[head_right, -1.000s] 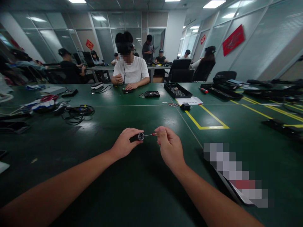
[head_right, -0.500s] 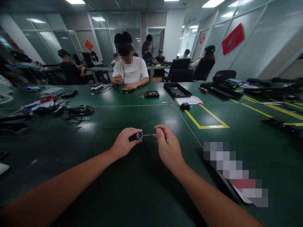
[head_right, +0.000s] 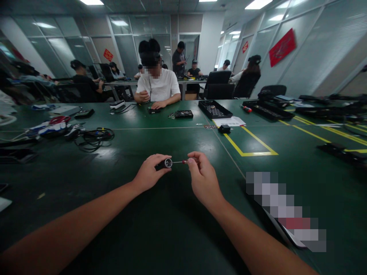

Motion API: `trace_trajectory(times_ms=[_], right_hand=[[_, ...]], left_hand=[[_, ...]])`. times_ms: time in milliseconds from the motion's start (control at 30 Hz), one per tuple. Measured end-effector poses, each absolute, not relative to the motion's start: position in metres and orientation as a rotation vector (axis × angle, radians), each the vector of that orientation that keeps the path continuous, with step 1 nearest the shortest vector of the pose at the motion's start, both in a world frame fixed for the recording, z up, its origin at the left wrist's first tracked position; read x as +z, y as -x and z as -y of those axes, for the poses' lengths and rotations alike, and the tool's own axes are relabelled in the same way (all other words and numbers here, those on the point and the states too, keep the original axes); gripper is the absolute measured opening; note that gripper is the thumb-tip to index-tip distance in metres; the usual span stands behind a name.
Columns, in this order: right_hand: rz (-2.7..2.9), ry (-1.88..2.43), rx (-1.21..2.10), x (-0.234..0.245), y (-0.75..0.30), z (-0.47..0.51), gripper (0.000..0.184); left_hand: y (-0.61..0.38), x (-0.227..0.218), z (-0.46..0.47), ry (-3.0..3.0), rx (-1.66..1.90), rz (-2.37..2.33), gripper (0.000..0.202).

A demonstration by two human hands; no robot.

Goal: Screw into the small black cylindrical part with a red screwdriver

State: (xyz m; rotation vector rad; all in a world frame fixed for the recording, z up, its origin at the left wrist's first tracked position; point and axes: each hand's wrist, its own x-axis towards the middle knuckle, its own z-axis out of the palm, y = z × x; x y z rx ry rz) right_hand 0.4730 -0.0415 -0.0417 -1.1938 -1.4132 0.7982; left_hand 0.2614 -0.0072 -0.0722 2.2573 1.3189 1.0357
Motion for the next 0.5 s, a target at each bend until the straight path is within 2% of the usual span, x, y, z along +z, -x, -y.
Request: trace_trajectory(times_ms=[167,333,500], right_hand=[[1.443,1.267,0.818,-0.0387,-0.4735,0.0413,0.044],[1.441,1.188,0.775,-0.0408,-0.4733,0.0416,0.029],[1.466,1.159,0.738,-0.04,-0.4723,0.0441,0.026]], left_hand=[[-0.2617,-0.0734,0.0066,-2.274,1.023,-1.3,0.04],[-0.262,-0.0741,0.006,-2.253,1.043,-1.318,0.039],[-0.2623,-0.0748,0.0063,-2.264,1.025,-1.294,0.039]])
